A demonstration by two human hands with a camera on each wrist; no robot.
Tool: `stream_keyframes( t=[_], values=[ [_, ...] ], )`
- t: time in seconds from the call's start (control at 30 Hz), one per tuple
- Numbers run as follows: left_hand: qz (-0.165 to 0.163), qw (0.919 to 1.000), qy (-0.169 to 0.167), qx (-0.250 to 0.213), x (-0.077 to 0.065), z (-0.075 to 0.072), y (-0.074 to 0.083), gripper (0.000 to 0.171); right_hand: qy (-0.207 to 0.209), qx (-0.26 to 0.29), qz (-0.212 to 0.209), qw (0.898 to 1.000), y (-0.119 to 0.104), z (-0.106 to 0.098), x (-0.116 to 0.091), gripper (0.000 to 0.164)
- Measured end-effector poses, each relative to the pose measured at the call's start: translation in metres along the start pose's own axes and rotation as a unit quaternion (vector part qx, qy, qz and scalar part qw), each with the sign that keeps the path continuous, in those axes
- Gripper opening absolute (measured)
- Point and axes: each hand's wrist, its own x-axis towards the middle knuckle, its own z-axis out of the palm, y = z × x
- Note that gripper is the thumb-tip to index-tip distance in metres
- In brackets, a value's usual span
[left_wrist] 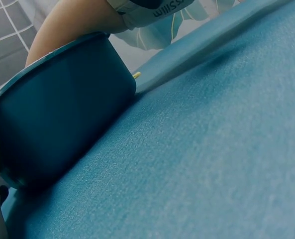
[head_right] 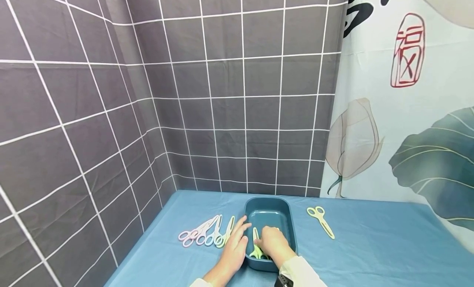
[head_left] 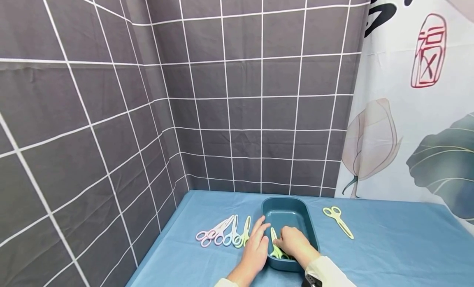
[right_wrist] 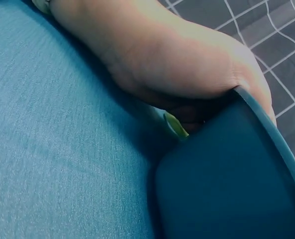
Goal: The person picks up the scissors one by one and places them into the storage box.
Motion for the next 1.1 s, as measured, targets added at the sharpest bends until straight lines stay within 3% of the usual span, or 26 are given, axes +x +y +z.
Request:
stream_keyframes(
  t=[0.43,0.53,0.67,0.73,1.1],
  values=[
    [-0.008,1.0,-0.001,0.003,0.0,-0.002,0.0,0.04,0.025,0.047,-0.013,0.998,0.002,0.0,0.0,0.028],
    [-0.005,1.0,0.0,0.008,0.0,-0.001,-0.001,0.039,0.084,0.058,-0.022,0.994,0.001,-0.004,0.001,0.024],
    [-0.005,0.9999,-0.001,0.011,0.0,0.0,-0.002,0.038,0.183,0.073,-0.032,0.98,0.003,-0.014,-0.001,0.019],
    [-0.011,0.9999,-0.003,0.008,0.0,0.001,-0.002,0.038,0.202,0.082,-0.034,0.975,0.005,-0.019,-0.004,0.018],
    [-0.008,0.9999,0.008,0.011,0.0,0.001,-0.001,0.038,0.212,0.159,-0.027,0.964,0.019,-0.051,-0.015,0.015]
  ],
)
